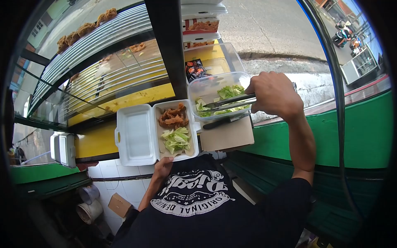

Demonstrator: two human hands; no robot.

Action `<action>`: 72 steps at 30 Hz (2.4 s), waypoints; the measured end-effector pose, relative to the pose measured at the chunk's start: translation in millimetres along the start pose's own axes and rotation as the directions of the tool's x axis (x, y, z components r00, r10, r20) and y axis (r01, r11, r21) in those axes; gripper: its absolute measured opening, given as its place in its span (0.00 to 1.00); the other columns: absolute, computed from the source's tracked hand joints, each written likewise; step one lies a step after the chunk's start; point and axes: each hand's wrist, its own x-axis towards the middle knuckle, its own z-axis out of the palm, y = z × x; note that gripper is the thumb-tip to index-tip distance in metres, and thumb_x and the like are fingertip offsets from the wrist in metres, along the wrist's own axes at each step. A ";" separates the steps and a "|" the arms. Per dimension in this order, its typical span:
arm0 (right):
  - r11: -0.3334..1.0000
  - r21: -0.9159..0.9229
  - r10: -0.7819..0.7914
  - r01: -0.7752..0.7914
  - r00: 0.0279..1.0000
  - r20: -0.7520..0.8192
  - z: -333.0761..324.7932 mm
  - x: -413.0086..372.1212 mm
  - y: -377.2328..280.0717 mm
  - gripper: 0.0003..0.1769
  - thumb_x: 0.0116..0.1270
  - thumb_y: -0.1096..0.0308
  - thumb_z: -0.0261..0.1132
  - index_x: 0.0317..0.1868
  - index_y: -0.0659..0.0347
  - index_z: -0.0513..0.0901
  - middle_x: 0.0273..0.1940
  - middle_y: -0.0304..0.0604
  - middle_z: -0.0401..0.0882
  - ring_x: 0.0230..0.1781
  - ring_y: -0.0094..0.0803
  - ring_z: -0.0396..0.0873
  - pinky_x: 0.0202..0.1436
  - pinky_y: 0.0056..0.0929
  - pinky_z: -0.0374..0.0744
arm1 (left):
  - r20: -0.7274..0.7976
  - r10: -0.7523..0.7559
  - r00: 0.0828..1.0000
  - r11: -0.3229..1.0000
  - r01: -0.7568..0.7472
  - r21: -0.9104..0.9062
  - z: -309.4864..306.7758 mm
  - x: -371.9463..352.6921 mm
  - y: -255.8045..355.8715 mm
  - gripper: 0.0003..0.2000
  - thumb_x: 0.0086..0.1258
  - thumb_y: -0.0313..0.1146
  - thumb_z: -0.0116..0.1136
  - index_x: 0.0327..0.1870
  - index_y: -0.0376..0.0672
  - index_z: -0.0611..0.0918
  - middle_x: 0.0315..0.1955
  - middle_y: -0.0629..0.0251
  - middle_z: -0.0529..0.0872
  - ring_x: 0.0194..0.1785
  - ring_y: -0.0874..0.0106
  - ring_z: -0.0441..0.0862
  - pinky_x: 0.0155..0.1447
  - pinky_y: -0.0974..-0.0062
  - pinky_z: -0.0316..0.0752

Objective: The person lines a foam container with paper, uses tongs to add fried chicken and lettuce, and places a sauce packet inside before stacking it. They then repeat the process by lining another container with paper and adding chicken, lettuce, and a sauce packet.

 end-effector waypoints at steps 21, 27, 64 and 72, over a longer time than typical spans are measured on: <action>0.989 -0.067 0.130 -0.131 0.991 -0.019 -15.2 3.6 -9.6 0.26 0.39 0.59 0.80 0.42 0.55 0.88 0.30 0.45 0.85 0.34 0.40 0.84 0.41 0.36 0.81 | -0.068 0.010 0.998 0.974 0.006 0.227 -9.2 1.0 -11.1 0.08 0.67 0.28 0.50 0.34 0.32 0.80 0.31 0.68 0.77 0.35 0.78 0.70 0.46 0.83 0.66; 0.996 -0.082 -0.039 0.048 0.993 0.111 42.8 43.7 -17.8 0.25 0.41 0.57 0.80 0.43 0.50 0.88 0.34 0.44 0.86 0.36 0.41 0.85 0.41 0.36 0.82 | -0.043 0.131 0.990 0.991 -0.132 -0.012 2.8 -2.3 4.8 0.05 0.68 0.20 0.52 0.34 0.30 0.81 0.32 0.65 0.79 0.36 0.77 0.72 0.45 0.82 0.69; 0.995 -0.019 -0.098 0.100 0.990 0.097 39.1 56.4 -14.2 0.31 0.40 0.61 0.79 0.51 0.44 0.86 0.34 0.44 0.86 0.37 0.40 0.84 0.43 0.36 0.82 | -0.074 0.093 0.993 0.995 -0.091 0.032 -8.6 -2.7 -20.1 0.06 0.65 0.31 0.54 0.32 0.38 0.79 0.31 0.74 0.73 0.37 0.79 0.68 0.44 0.83 0.62; 0.990 -0.016 -0.137 0.140 0.983 0.120 45.6 40.0 -12.4 0.21 0.46 0.65 0.72 0.45 0.40 0.88 0.29 0.42 0.85 0.31 0.39 0.83 0.39 0.35 0.82 | -0.027 0.256 0.966 0.962 -0.252 0.109 -21.3 7.8 -37.4 0.05 0.63 0.14 0.60 0.35 0.34 0.80 0.32 0.65 0.82 0.37 0.77 0.77 0.43 0.79 0.74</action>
